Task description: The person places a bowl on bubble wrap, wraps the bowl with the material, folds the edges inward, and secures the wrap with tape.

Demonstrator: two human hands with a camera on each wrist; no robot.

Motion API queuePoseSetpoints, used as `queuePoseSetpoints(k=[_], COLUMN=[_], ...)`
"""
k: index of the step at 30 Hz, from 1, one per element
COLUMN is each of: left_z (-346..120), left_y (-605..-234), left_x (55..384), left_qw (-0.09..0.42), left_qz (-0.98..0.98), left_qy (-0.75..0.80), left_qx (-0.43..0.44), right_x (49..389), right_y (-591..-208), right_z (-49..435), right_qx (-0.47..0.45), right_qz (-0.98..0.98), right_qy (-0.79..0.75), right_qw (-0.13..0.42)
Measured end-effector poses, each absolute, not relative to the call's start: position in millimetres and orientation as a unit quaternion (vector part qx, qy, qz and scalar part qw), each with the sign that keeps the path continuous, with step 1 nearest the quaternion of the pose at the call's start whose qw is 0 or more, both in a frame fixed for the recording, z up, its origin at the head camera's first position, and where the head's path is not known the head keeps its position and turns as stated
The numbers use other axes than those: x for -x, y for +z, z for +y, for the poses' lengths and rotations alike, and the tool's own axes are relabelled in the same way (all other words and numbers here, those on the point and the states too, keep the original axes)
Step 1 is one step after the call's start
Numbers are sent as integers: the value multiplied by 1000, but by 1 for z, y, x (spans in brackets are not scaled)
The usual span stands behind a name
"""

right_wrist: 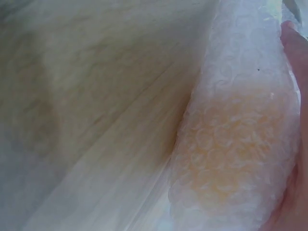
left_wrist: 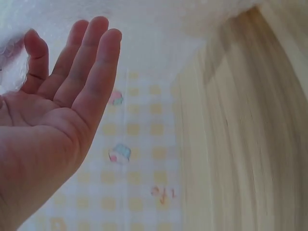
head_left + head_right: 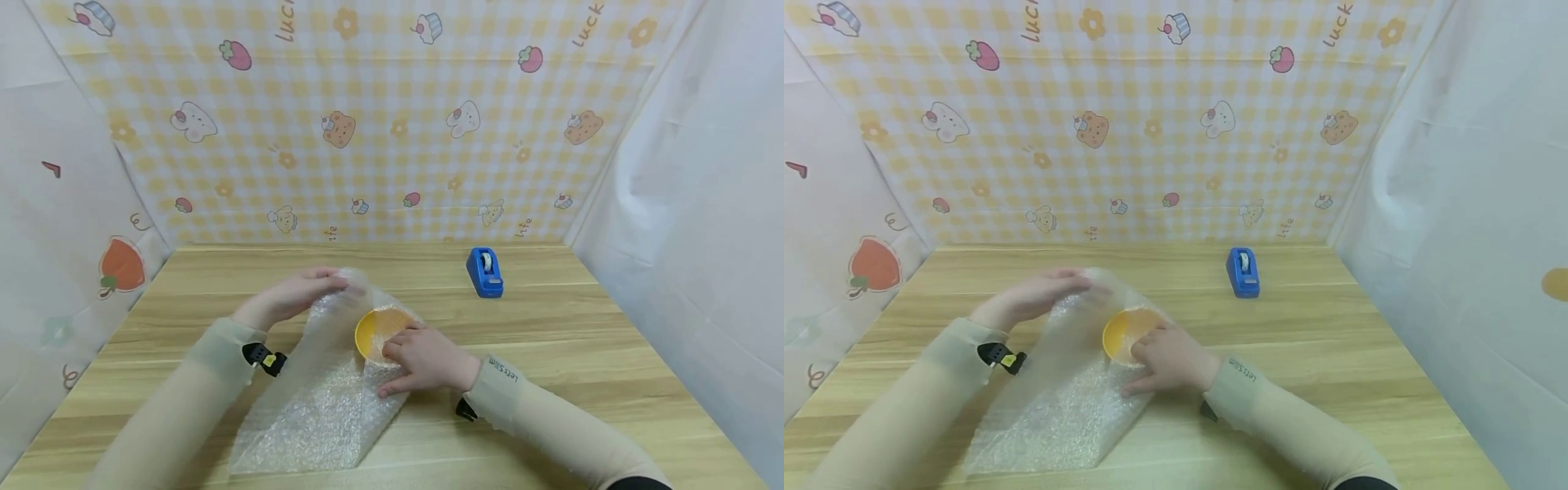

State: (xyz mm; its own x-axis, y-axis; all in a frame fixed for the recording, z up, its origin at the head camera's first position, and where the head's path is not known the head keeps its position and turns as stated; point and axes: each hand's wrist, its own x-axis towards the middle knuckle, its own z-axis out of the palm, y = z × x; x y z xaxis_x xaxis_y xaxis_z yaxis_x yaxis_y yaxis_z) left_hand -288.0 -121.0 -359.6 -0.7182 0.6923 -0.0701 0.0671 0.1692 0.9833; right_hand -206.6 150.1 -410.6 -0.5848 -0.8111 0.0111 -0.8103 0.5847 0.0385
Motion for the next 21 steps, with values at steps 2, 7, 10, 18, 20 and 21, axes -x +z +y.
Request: queuePoseSetpoints(k=[2, 7, 10, 18, 20, 21], left_z=[-114, -98, -86, -62, -59, -58], left_y=[-358, -360, -363, -366, -367, -368], left_x=[284, 276, 268, 246, 243, 242], left_qw=[269, 256, 226, 187, 183, 177], left_qz=[720, 743, 772, 783, 787, 792], left_qy=[578, 541, 503, 468, 462, 457], left_qx=[-274, -300, -317, -365, -365, -364], right_x=[207, 208, 209, 207, 207, 206], right_y=[-411, -411, -412, -410, -410, -410], right_z=[150, 150, 150, 150, 150, 150], right_qx=[-455, -458, -459, -453, -450, -450], right_qz=[-890, -889, -888, -891, -892, -893], right_qy=[-15, -16, -18, -26, -28, -28], right_qw=[14, 19, 20, 12, 11, 10])
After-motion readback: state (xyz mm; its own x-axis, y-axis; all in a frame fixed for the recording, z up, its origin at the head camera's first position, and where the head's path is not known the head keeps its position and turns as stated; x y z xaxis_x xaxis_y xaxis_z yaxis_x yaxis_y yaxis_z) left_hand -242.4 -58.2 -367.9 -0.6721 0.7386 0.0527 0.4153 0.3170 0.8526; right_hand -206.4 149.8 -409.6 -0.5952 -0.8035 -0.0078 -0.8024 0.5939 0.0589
